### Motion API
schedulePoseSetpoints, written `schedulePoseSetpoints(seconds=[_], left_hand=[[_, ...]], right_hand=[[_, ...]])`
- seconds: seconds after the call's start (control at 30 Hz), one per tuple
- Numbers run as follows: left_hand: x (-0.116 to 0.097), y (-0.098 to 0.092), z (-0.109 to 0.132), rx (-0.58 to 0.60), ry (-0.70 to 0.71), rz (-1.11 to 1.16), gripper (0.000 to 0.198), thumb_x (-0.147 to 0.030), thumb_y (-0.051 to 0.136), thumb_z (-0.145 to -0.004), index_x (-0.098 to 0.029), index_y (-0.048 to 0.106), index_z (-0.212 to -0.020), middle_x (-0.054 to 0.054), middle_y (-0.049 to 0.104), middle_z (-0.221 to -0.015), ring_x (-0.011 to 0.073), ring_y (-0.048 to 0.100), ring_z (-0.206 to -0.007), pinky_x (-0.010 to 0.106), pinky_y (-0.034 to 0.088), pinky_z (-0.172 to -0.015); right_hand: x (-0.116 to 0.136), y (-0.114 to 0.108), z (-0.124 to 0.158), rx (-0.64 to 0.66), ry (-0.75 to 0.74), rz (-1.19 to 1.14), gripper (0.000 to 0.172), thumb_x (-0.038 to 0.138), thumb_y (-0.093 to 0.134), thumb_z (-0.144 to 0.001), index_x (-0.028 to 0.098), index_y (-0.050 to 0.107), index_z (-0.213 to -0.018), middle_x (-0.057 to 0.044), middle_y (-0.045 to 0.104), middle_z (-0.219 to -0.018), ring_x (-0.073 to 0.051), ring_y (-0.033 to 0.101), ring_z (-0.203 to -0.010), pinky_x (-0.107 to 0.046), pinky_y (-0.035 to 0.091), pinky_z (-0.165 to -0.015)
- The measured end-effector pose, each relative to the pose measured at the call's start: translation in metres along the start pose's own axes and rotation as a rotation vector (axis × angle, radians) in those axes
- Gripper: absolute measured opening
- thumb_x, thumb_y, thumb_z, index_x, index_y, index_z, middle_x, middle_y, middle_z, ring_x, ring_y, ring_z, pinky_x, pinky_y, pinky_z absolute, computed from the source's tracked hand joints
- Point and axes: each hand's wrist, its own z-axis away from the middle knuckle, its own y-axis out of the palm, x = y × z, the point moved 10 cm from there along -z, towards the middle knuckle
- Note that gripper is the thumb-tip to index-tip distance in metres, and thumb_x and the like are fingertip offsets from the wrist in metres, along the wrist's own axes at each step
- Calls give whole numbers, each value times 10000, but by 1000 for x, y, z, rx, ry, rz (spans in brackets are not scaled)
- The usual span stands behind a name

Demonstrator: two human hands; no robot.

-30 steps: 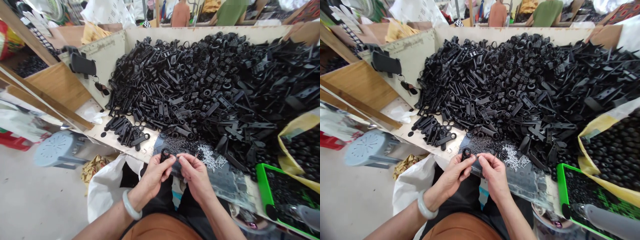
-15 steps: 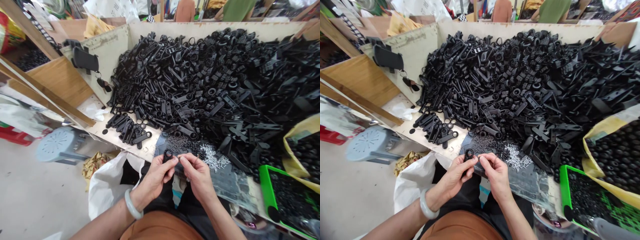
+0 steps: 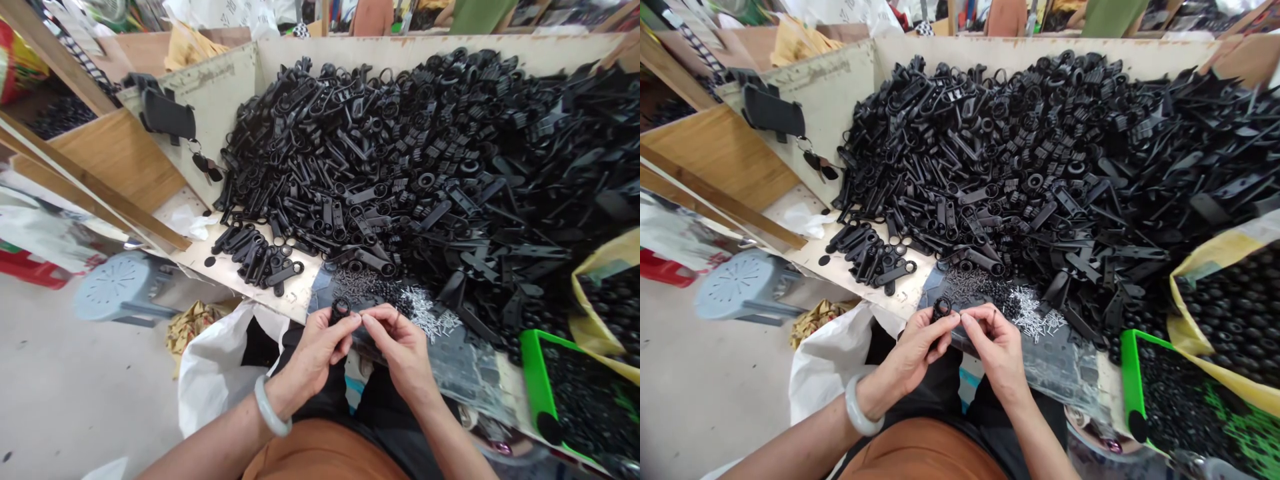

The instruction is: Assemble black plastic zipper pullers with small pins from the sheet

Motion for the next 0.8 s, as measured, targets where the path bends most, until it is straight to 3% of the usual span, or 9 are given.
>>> schedulePoseSetpoints(seconds=[0.23,0.47,0.57,0.7,0.8], left_hand=[[5,-2,-3,-38,-57,69,364,-405,862,-666,-178,577,-676,-87,451,-485,37,309,-420,193,136,-392],[18,3,-1,-19,-180,165,357,-332,889,-622,-171,571,-645,-81,448,-499,36,326,-451,183,138,-412],[19,7,3,35,-206,167,324,-334,878,-653,-165,606,-702,-71,470,-527,43,345,-468,190,170,-428],[13,19,13,199,-232,152,177,-274,738,-723,-156,664,-832,-28,566,-587,70,431,-483,216,298,-500],[7,21,21,257,-203,95,259,-180,649,-674,-175,655,-933,3,659,-723,99,526,-553,246,390,-607]], right_hand=[[-1,-5,2,-7,-7,71,269,483,747,-884,214,764,-885,-22,644,-807,-147,567,-670,-266,472,-595],[27,-4,10,38,-193,283,124,337,731,-901,242,792,-952,-4,633,-770,-112,497,-550,-249,427,-507],[32,-7,11,23,-226,312,104,309,715,-910,237,780,-946,0,631,-763,-106,496,-534,-243,424,-494],[32,-13,12,-10,-229,315,104,301,689,-917,227,760,-929,-2,623,-771,-105,507,-535,-238,427,-486],[31,-14,13,8,-235,358,91,286,682,-918,229,751,-930,2,620,-763,-101,476,-512,-237,404,-459]])
